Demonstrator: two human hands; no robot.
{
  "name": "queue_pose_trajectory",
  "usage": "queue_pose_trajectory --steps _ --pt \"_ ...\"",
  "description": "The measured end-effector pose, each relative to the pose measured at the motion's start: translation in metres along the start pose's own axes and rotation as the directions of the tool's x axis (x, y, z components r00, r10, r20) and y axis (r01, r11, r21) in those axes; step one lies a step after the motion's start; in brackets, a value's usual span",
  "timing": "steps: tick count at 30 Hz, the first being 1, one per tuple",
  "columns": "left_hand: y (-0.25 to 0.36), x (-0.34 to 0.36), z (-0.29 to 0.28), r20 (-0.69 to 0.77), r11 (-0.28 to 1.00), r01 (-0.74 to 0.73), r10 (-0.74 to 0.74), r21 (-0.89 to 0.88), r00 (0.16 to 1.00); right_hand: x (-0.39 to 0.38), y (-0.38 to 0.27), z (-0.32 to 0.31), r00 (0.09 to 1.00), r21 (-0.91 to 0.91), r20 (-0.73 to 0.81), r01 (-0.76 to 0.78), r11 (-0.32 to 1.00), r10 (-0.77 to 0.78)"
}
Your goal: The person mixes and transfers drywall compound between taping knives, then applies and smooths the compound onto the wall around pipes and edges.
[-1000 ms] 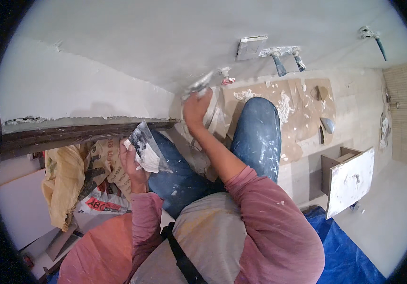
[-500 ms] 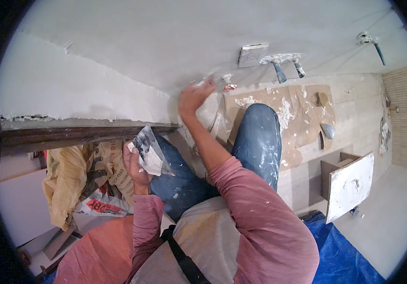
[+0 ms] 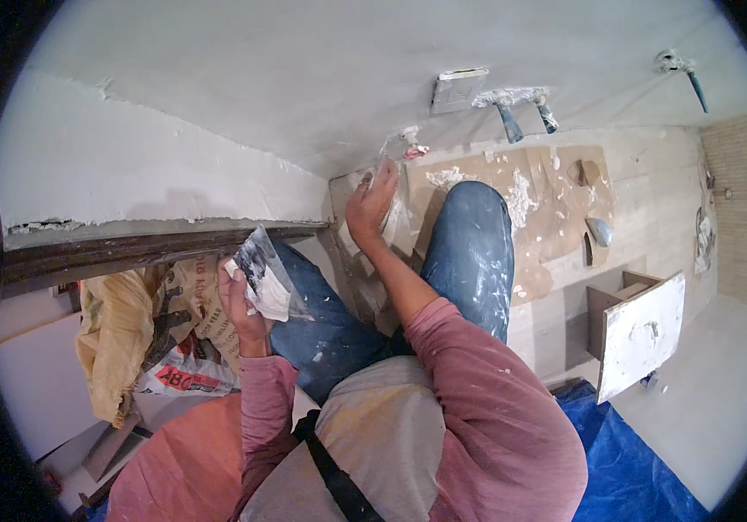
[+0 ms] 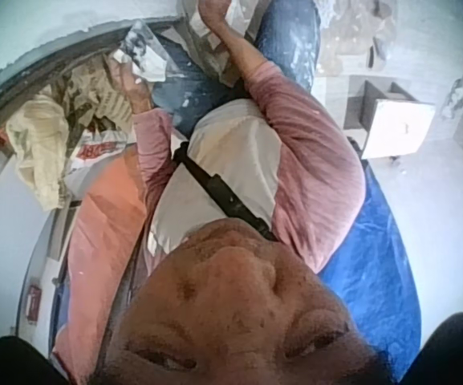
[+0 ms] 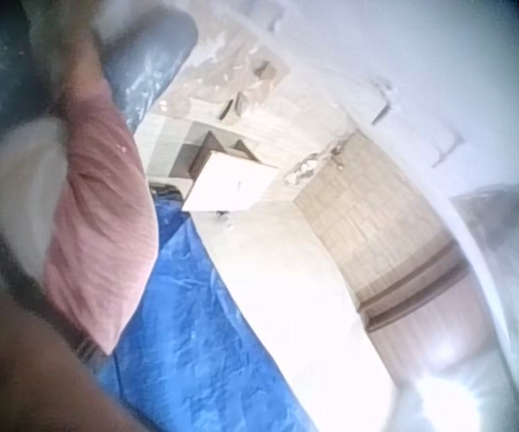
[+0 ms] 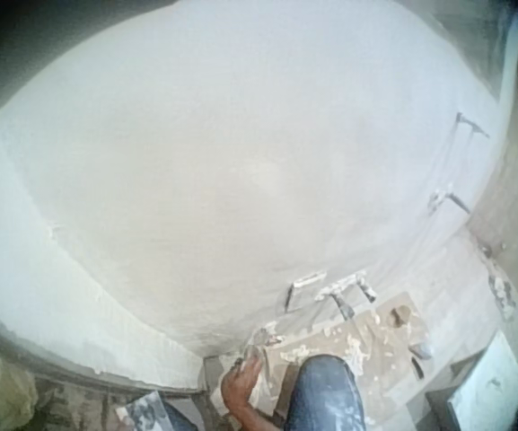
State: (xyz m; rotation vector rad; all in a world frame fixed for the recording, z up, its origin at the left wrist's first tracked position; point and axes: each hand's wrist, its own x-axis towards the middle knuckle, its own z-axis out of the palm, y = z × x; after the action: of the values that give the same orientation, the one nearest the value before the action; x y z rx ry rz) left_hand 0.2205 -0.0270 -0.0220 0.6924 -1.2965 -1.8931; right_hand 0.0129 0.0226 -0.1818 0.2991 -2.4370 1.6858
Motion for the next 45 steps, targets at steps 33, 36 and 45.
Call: queue_pose_trajectory --steps 33,36,45 --pt "0.009 -0.004 0.005 -0.056 1.0 0.027 -0.027 -0.001 0.998 0.022 0.154 0.068 0.51 0.472 0.427 -0.83 0.297 0.746" --pt "0.005 0.001 0.014 -0.003 0.999 0.036 -0.036 -0.019 0.999 0.065 0.18 0.053 0.422 0.569 0.627 -0.822 -0.015 0.654" --pt "0.007 0.0 0.013 -0.025 1.0 0.016 -0.016 0.005 1.0 0.053 -0.026 0.045 0.577 0.684 0.475 -0.717 0.134 0.664"
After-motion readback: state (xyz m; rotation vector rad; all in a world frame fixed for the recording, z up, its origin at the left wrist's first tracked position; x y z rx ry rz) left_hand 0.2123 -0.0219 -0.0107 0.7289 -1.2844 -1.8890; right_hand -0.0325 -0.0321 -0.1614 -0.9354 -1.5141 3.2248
